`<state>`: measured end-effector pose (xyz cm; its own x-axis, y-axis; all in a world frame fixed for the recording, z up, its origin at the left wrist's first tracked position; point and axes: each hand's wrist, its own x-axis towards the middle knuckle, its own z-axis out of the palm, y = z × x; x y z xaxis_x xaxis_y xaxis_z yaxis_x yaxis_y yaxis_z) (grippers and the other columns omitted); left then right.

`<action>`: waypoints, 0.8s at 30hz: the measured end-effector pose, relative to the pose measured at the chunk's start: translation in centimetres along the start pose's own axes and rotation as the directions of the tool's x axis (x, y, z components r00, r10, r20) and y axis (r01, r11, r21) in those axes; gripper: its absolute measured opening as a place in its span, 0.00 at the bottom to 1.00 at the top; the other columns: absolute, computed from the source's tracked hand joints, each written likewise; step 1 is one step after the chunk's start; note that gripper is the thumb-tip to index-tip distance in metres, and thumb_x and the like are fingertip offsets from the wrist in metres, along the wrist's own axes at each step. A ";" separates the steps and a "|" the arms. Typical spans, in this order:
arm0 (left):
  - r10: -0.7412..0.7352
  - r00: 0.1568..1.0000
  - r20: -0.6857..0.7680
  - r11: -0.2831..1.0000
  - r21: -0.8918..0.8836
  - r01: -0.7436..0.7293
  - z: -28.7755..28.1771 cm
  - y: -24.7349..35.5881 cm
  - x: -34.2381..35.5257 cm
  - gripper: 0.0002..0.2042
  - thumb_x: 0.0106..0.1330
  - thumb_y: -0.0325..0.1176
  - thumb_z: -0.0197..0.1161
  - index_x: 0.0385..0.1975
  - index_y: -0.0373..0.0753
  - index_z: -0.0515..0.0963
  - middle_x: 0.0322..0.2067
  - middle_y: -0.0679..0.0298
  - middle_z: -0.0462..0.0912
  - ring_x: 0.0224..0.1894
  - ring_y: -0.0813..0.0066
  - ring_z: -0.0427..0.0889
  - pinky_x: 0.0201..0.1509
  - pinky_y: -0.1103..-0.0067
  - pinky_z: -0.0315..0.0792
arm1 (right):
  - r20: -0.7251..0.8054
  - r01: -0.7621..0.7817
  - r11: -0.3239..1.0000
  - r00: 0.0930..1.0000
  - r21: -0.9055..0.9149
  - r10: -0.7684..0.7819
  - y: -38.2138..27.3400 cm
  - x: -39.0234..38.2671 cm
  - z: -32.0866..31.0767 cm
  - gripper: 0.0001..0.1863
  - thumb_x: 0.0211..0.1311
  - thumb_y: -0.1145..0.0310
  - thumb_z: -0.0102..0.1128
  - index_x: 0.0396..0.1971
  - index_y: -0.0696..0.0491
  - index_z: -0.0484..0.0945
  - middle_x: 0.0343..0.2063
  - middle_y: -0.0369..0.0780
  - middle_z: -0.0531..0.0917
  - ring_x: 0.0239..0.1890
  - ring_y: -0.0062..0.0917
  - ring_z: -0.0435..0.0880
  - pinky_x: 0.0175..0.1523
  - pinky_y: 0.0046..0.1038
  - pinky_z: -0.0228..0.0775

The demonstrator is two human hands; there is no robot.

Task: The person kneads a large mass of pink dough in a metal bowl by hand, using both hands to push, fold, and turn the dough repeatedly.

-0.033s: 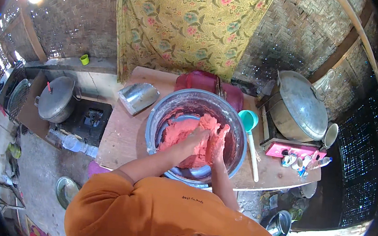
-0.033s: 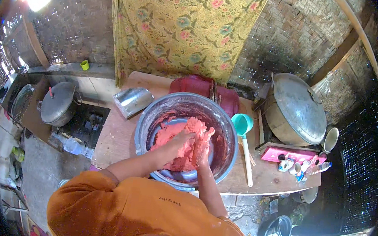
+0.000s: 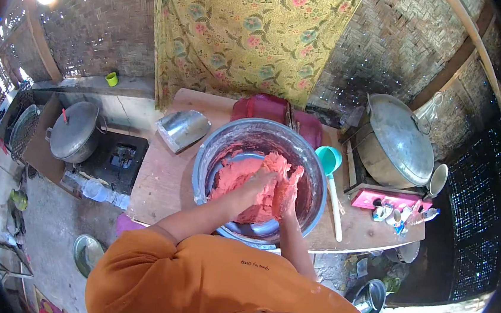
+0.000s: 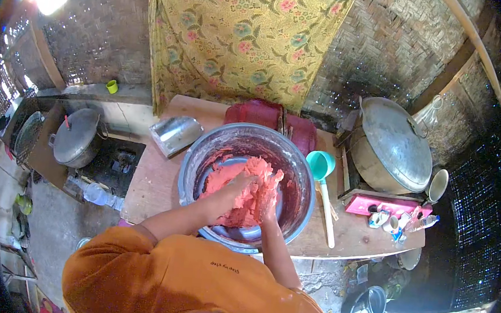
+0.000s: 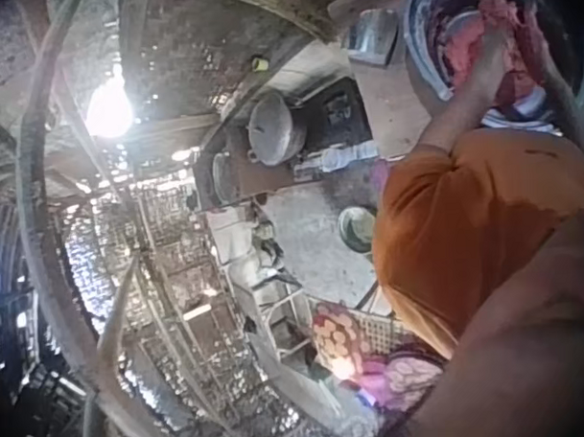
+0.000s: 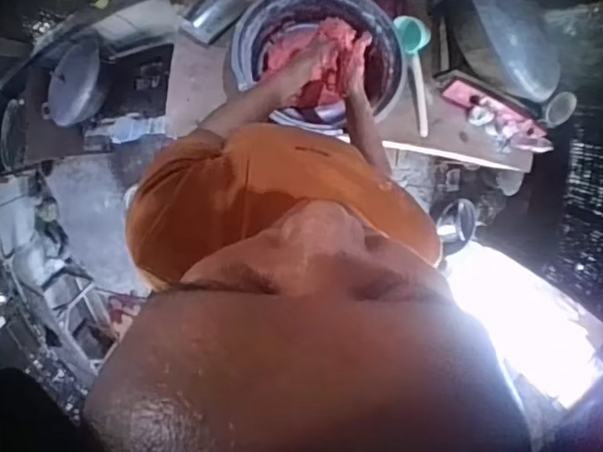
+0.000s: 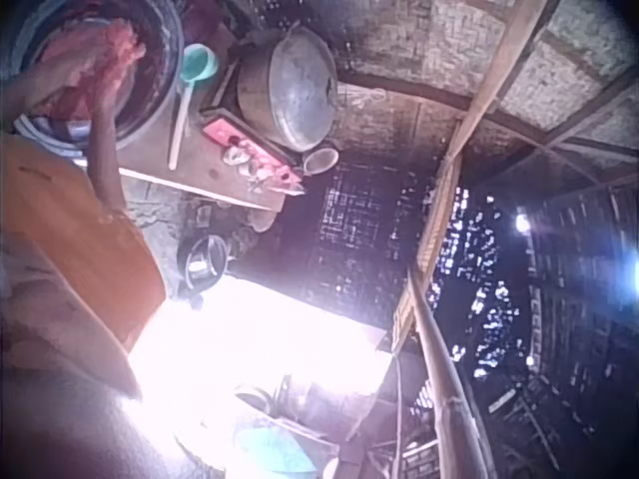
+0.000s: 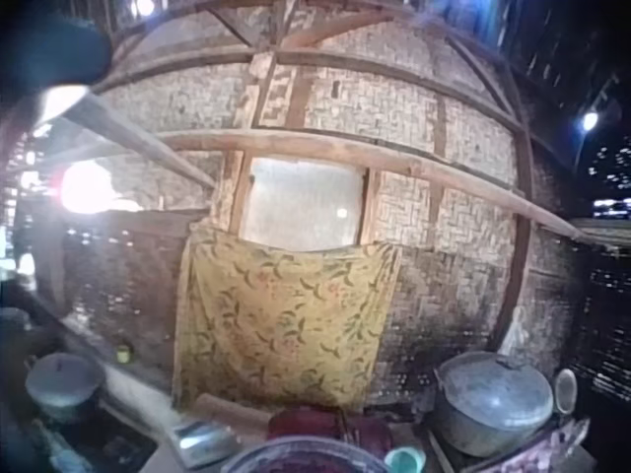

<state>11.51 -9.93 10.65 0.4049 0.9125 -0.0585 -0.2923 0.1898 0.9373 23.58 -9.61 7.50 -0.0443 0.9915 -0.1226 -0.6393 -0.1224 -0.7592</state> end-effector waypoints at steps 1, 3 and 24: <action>0.075 0.997 0.028 0.993 0.095 -0.077 -0.3 0.8 -0.8 0.17 0.60 0.40 0.54 0.47 0.39 0.70 0.51 0.61 0.67 0.51 0.73 0.67 0.49 0.78 0.63 | 0.016 0.033 0.999 0.999 -0.038 -0.032 -0.1 -0.6 0.5 0.42 0.57 0.34 0.22 0.61 0.53 0.50 0.58 0.39 0.61 0.61 0.27 0.54 0.65 0.30 0.39; 0.190 0.978 0.088 0.951 0.230 -0.205 -0.7 1.9 -1.6 0.17 0.58 0.39 0.54 0.46 0.39 0.70 0.50 0.61 0.68 0.50 0.72 0.68 0.49 0.77 0.63 | 0.076 0.013 0.998 0.997 -0.056 -0.008 -1.0 -1.5 1.3 0.42 0.57 0.34 0.22 0.61 0.54 0.50 0.58 0.39 0.61 0.61 0.28 0.54 0.65 0.31 0.38; 0.089 0.996 -0.005 0.630 0.775 -0.053 -5.2 -2.8 2.9 0.13 0.46 0.30 0.60 0.32 0.31 0.72 0.29 0.51 0.75 0.32 0.65 0.76 0.31 0.71 0.69 | 0.372 0.370 0.753 0.911 -0.543 -0.180 -3.6 -1.9 1.3 0.10 0.52 0.73 0.58 0.34 0.60 0.77 0.29 0.35 0.80 0.29 0.16 0.74 0.35 0.18 0.66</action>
<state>8.96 -5.97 6.10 0.3727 0.9276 0.0238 0.4656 -0.2092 0.8599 24.98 -11.00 11.31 -0.2108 0.9417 0.2623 -0.0809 0.2505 -0.9647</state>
